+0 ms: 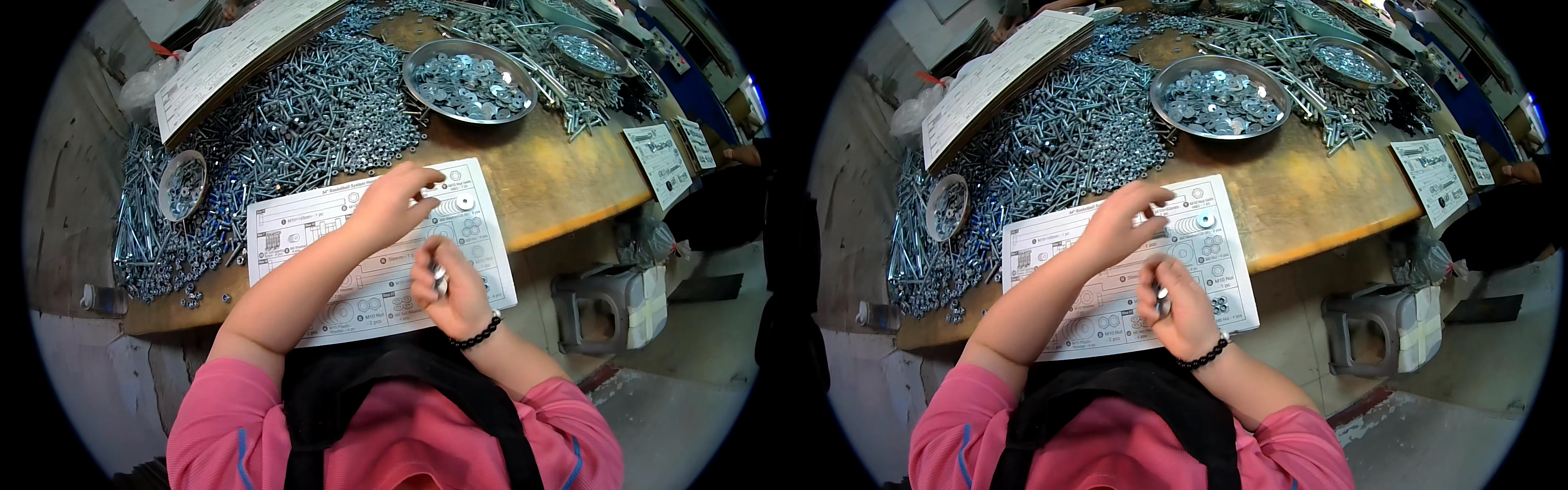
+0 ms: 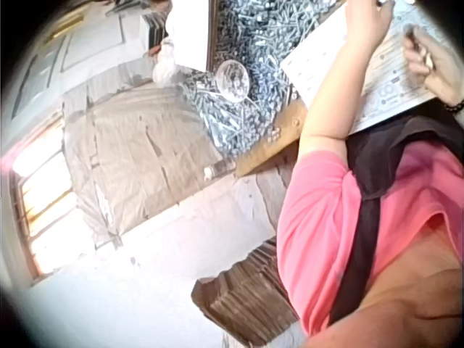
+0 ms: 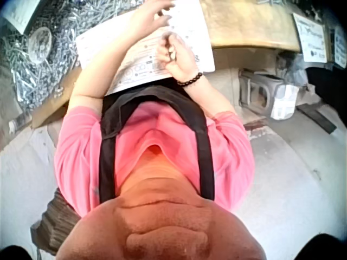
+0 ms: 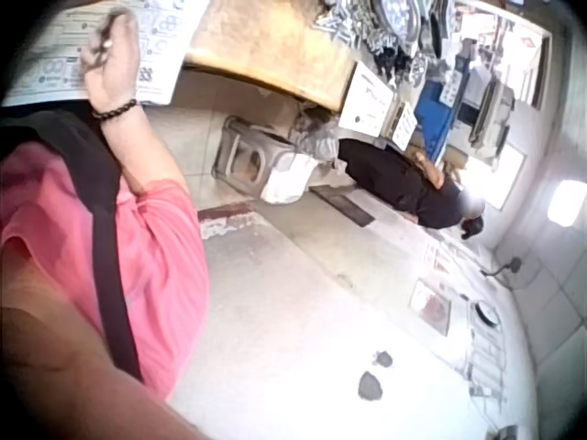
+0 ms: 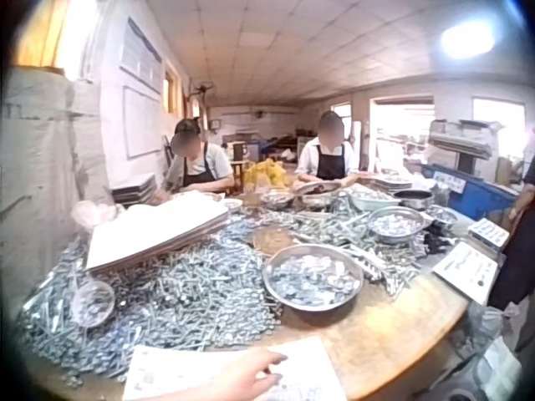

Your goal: The person sorts and arranges various metal fasteners, including bolts, nuts, and washers, onto a printed instruction sheet. They pick items from a large pile on the table and place them into designated spots on the sheet, occasionally adjusting the sheet's position.

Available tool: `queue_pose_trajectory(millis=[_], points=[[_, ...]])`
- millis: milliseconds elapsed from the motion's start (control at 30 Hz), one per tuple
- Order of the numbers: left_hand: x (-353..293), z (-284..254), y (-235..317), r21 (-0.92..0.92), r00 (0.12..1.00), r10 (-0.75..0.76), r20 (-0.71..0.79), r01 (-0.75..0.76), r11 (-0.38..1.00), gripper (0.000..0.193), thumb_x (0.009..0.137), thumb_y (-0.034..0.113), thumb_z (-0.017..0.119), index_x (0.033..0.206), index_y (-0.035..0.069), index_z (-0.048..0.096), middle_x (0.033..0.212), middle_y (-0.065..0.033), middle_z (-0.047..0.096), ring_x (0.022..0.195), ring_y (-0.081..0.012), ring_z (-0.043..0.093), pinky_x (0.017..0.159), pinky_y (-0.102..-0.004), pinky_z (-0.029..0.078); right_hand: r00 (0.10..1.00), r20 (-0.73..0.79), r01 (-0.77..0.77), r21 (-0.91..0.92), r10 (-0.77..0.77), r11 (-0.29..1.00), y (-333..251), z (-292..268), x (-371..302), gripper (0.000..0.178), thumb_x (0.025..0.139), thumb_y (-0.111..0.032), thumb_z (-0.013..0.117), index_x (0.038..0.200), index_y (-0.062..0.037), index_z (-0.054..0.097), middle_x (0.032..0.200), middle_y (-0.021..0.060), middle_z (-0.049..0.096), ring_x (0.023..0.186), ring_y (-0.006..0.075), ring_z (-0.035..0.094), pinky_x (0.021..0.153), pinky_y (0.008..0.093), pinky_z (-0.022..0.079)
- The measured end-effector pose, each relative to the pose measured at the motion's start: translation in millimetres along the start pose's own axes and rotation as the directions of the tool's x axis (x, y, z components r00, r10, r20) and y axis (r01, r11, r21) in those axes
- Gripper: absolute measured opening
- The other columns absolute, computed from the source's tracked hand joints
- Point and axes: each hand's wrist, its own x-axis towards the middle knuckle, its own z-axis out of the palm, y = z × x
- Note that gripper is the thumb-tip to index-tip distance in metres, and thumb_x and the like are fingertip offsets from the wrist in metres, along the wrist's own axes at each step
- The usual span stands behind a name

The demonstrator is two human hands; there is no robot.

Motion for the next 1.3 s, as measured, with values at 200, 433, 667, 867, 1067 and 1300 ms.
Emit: queue_pose_trajectory(millis=[200, 433, 667, 867, 1067, 1300], points=[[-63.0, -38.7, 29.7, -0.001, 0.992, 0.116, -0.055, -0.116, 0.993, 0.032, 0.067, -0.001, 0.068, 0.097, 0.004, 0.058, 0.091, -0.0083, 0.056, 0.074, -0.0189, 0.056, 0.070, -0.0310, 0.046, 0.991, -0.082, 0.117, 0.139, -0.107, 0.983, 11.7, 10.3, 22.6, 0.035, 0.096, -0.032, 0.036, 0.111, -0.0025, 0.046, 0.112, 0.0129, 0.050, 0.112, 0.0260, 0.047, 0.099, 0.0395, 0.037], [-90.1, -34.0, 27.4, 0.001, 0.999, 0.033, 0.009, -0.033, 0.999, 0.032, 0.066, 0.004, 0.071, 0.096, 0.006, 0.059, 0.081, -0.0068, 0.055, 0.071, -0.0187, 0.056, 0.064, -0.0290, 0.047, 0.981, -0.156, 0.109, -0.052, -0.116, 0.993, 33.3, 30.3, 28.1, 0.046, 0.096, -0.040, 0.028, 0.123, -0.0039, 0.038, 0.124, 0.0110, 0.041, 0.121, 0.0243, 0.036, 0.101, 0.0390, 0.031], [-97.6, -32.3, 20.4, 0.025, 0.994, -0.009, -0.111, 0.011, 1.000, 0.024, 0.071, 0.002, 0.065, 0.095, 0.006, 0.060, 0.078, -0.0076, 0.056, 0.066, -0.0195, 0.056, 0.060, -0.0294, 0.047, 0.977, -0.131, 0.150, -0.139, -0.168, 0.979, 45.4, 33.7, 31.0, 0.047, 0.097, -0.040, 0.026, 0.126, -0.0038, 0.035, 0.130, 0.0102, 0.036, 0.124, 0.0224, 0.031, 0.103, 0.0379, 0.027], [-98.8, -37.9, 19.8, 0.002, 0.962, 0.003, -0.274, -0.003, 1.000, 0.023, 0.073, -0.004, 0.060, 0.095, 0.005, 0.061, 0.079, -0.0088, 0.058, 0.065, -0.0197, 0.056, 0.058, -0.0292, 0.047, 0.996, -0.049, 0.070, -0.059, -0.073, 0.996, 48.2, 28.5, 31.4, 0.049, 0.097, -0.040, 0.025, 0.129, -0.0039, 0.033, 0.128, 0.0099, 0.040, 0.119, 0.0222, 0.037, 0.104, 0.0365, 0.026], [-93.0, -40.9, 11.6, 0.184, 0.956, 0.127, -0.263, -0.080, 0.980, 0.025, 0.071, -0.002, 0.064, 0.094, 0.005, 0.061, 0.081, -0.0089, 0.060, 0.070, -0.0235, 0.058, 0.059, -0.0312, 0.048, 0.996, -0.085, 0.029, -0.049, -0.033, 0.998, 49.2, 35.9, 30.4, 0.052, 0.097, -0.042, 0.024, 0.131, -0.0027, 0.032, 0.132, 0.0107, 0.037, 0.119, 0.0217, 0.037, 0.105, 0.0355, 0.026], [-88.2, -41.7, 10.2, 0.125, 0.977, 0.186, -0.103, -0.173, 0.977, 0.029, 0.069, 0.004, 0.067, 0.098, 0.005, 0.062, 0.084, -0.0072, 0.060, 0.075, -0.0238, 0.058, 0.063, -0.0347, 0.047, 0.996, -0.091, 0.020, -0.060, -0.025, 0.998, 41.1, 29.3, 28.0, 0.054, 0.097, -0.041, 0.024, 0.134, -0.0018, 0.028, 0.137, 0.0116, 0.032, 0.122, 0.0215, 0.034, 0.104, 0.0344, 0.025]])
